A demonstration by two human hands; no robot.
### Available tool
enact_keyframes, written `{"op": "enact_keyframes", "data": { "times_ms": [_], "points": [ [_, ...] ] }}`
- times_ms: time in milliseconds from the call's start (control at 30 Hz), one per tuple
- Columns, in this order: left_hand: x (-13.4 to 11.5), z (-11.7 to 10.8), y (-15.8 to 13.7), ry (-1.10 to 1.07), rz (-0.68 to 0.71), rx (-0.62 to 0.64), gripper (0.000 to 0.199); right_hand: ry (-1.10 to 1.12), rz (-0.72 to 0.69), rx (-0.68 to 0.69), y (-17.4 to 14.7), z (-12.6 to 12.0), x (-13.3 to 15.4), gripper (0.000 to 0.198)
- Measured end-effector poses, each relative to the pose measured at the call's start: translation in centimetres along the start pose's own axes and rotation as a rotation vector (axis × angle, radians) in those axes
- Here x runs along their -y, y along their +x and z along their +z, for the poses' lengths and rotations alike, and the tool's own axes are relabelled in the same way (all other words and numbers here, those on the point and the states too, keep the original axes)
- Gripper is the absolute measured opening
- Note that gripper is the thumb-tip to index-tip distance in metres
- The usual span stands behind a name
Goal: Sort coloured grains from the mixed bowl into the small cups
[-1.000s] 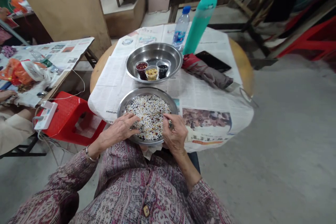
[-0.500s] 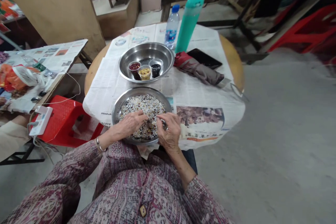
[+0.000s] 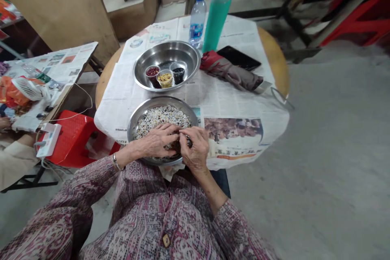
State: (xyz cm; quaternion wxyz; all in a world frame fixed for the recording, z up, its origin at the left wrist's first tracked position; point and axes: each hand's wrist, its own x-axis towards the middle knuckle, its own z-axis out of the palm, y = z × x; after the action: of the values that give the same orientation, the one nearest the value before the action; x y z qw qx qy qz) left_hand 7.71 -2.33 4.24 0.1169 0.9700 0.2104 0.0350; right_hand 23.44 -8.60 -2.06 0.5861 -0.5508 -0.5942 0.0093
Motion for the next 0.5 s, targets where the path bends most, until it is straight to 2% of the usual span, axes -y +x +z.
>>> {"op": "enact_keyframes", "data": {
  "times_ms": [267,367,500],
  "points": [
    [0.1,1.7,1.7,0.080,-0.011,-0.041,0.024,-0.006,0.015,0.006,0.0,0.0,-0.1,0.011],
    [0.7,1.5,1.7,0.118,-0.041,-0.052,0.020,-0.011,0.016,0.014,-0.1,0.0,-0.2,0.011],
    [1.6,0.4,0.5,0.136,-0.146,-0.053,0.014,-0.012,0.022,0.013,-0.2,-0.1,-0.2,0.012]
  ]
}}
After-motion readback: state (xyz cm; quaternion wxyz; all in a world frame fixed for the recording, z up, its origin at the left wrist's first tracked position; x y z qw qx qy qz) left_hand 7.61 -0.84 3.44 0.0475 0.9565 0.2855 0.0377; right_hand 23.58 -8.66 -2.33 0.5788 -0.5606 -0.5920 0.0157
